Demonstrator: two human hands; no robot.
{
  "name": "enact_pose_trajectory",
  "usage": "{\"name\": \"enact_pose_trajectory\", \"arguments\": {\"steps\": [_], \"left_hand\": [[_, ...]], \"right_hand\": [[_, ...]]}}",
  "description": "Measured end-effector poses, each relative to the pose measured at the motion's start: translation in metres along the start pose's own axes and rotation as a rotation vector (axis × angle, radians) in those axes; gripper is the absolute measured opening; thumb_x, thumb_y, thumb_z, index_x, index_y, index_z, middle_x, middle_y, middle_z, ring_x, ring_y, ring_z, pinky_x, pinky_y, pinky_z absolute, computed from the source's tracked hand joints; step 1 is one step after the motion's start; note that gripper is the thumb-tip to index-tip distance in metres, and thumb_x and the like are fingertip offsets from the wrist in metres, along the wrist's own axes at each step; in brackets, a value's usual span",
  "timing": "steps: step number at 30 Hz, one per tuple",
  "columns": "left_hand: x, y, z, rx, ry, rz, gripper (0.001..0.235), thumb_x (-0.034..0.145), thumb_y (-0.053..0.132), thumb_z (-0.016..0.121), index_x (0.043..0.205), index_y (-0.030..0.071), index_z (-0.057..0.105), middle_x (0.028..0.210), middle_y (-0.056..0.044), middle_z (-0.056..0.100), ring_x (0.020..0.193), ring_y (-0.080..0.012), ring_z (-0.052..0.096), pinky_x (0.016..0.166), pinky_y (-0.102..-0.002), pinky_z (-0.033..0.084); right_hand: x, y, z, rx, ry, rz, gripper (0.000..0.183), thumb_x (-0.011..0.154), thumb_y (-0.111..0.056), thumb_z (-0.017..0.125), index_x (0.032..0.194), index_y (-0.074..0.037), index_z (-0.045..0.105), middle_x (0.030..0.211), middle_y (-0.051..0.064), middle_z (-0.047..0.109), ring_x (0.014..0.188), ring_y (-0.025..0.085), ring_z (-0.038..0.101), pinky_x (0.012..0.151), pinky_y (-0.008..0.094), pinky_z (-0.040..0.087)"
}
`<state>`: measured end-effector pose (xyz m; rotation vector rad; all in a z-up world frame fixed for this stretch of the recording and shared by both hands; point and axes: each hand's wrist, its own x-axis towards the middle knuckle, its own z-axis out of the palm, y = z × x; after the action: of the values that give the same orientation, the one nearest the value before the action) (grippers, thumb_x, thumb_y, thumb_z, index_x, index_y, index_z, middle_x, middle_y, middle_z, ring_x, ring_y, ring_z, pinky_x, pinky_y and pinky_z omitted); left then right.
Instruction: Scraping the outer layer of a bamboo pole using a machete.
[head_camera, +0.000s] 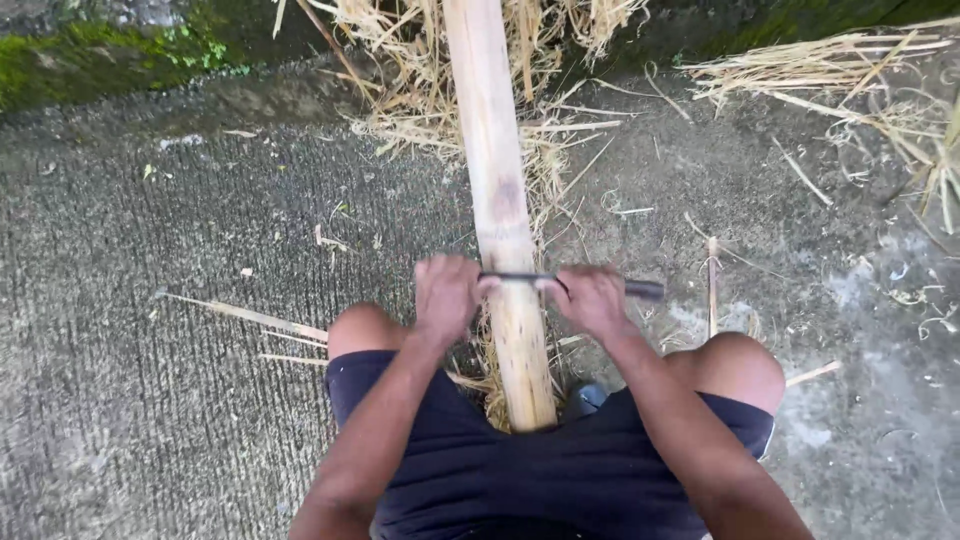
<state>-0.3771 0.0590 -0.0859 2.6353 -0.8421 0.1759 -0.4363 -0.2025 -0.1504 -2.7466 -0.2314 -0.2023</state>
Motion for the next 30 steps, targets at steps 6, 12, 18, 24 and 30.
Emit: {"name": "enact_pose_trajectory", "arguments": {"steps": [6, 12, 18, 24, 30], "left_hand": [[0.144, -0.041, -0.031, 0.211, 0.081, -0.001, 0.049, 0.087, 0.057, 0.064, 0.09, 0.009, 0.073, 0.084, -0.007, 0.065, 0.082, -0.0236, 0.053, 0.08, -0.041, 0.037], [0.132, -0.039, -0.035, 0.074, 0.111, 0.017, 0.043, 0.087, 0.053, 0.068, 0.091, 0.011, 0.072, 0.085, -0.006, 0.064, 0.089, -0.0235, 0.053, 0.083, -0.042, 0.036], [0.065, -0.018, -0.016, 0.013, 0.002, 0.078, 0.039, 0.09, 0.051, 0.064, 0.088, 0.013, 0.069, 0.086, -0.004, 0.063, 0.088, -0.0229, 0.053, 0.084, -0.042, 0.036], [0.189, -0.046, -0.044, 0.137, 0.041, -0.045, 0.046, 0.085, 0.057, 0.066, 0.089, 0.011, 0.072, 0.086, -0.007, 0.066, 0.09, -0.0243, 0.054, 0.093, -0.047, 0.036], [0.243, -0.081, -0.046, 0.173, 0.207, -0.025, 0.051, 0.083, 0.057, 0.068, 0.091, 0.007, 0.072, 0.088, -0.01, 0.067, 0.092, -0.0273, 0.054, 0.091, -0.047, 0.036]], "right_hand": [[0.144, 0.012, -0.033, -0.071, 0.039, 0.161, 0.055, 0.108, -0.051, 0.05, 0.066, -0.016, 0.058, 0.059, 0.002, 0.052, 0.048, 0.017, 0.048, 0.061, 0.045, 0.05], [0.135, 0.013, -0.044, 0.067, -0.1, 0.217, 0.05, 0.103, -0.052, 0.054, 0.071, -0.014, 0.06, 0.056, 0.001, 0.053, 0.047, 0.018, 0.052, 0.06, 0.051, 0.052], [0.043, -0.006, -0.039, 0.056, 0.056, 0.032, 0.052, 0.104, -0.052, 0.049, 0.073, -0.013, 0.061, 0.053, 0.0, 0.05, 0.04, 0.015, 0.048, 0.041, 0.037, 0.043], [0.184, 0.02, -0.058, -0.033, -0.073, 0.23, 0.044, 0.105, -0.053, 0.051, 0.087, -0.016, 0.068, 0.061, 0.004, 0.06, 0.051, 0.022, 0.06, 0.064, 0.049, 0.052], [0.257, 0.036, -0.07, 0.002, 0.017, 0.168, 0.047, 0.098, -0.058, 0.058, 0.087, -0.014, 0.072, 0.069, 0.008, 0.066, 0.07, 0.03, 0.065, 0.082, 0.058, 0.044]]}}
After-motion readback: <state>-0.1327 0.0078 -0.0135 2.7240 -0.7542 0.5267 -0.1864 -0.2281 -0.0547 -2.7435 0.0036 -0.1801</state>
